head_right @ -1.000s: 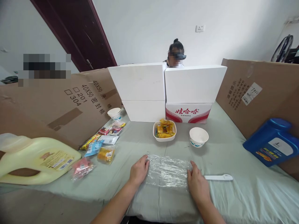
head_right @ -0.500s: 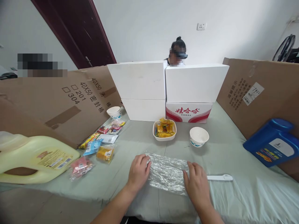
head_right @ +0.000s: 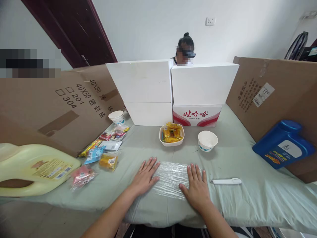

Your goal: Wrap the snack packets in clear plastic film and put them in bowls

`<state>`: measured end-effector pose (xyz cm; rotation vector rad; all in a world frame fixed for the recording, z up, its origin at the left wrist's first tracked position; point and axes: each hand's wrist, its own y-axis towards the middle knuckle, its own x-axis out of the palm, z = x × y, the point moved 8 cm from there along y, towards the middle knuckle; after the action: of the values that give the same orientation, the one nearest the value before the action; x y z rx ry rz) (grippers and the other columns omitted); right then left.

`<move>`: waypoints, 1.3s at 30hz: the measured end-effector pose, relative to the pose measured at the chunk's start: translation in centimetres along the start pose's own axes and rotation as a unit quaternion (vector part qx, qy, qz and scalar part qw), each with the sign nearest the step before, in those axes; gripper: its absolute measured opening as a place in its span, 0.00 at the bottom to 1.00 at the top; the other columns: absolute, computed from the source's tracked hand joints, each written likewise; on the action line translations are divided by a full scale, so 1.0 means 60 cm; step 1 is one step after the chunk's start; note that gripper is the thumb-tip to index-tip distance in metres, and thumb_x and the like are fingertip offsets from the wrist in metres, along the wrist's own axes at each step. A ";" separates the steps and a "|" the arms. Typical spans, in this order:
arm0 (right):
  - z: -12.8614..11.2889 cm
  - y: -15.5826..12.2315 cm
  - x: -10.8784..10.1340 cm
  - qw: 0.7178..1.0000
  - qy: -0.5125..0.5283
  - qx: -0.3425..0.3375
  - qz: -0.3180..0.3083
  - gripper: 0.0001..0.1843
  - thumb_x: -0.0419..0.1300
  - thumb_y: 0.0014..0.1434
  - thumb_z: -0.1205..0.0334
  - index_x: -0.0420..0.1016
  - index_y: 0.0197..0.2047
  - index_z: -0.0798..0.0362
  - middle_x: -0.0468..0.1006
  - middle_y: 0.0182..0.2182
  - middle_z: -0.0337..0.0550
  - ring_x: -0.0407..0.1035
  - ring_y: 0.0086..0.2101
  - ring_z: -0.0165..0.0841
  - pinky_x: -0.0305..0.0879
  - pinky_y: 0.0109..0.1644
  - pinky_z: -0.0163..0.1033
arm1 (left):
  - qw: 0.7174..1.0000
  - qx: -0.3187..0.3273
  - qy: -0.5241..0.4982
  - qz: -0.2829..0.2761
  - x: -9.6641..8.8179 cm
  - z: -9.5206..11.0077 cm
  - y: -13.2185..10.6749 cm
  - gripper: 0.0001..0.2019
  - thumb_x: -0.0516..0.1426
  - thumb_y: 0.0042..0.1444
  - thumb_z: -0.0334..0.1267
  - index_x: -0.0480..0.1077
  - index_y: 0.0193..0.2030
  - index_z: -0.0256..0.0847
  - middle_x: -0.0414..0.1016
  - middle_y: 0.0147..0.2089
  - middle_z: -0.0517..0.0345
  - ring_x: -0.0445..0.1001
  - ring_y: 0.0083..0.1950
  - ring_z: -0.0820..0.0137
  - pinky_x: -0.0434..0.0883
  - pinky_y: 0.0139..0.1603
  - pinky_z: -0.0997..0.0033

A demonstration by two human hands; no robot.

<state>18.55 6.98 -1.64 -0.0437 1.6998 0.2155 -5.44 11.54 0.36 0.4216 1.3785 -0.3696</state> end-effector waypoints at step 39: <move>0.069 -0.056 -0.069 0.984 0.077 0.050 0.153 0.18 0.43 0.67 0.56 0.68 0.49 0.55 0.80 0.36 0.46 0.77 0.33 0.38 0.68 0.34 0.41 | 0.989 -0.142 0.007 -0.025 -0.022 -0.001 -0.034 0.12 0.45 0.66 0.33 0.68 0.48 0.41 0.79 0.41 0.55 0.77 0.38 0.66 0.68 0.38 0.71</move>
<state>23.73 3.96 1.51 0.2847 1.8659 0.3619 -6.71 9.83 1.53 0.1542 1.4321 -0.2066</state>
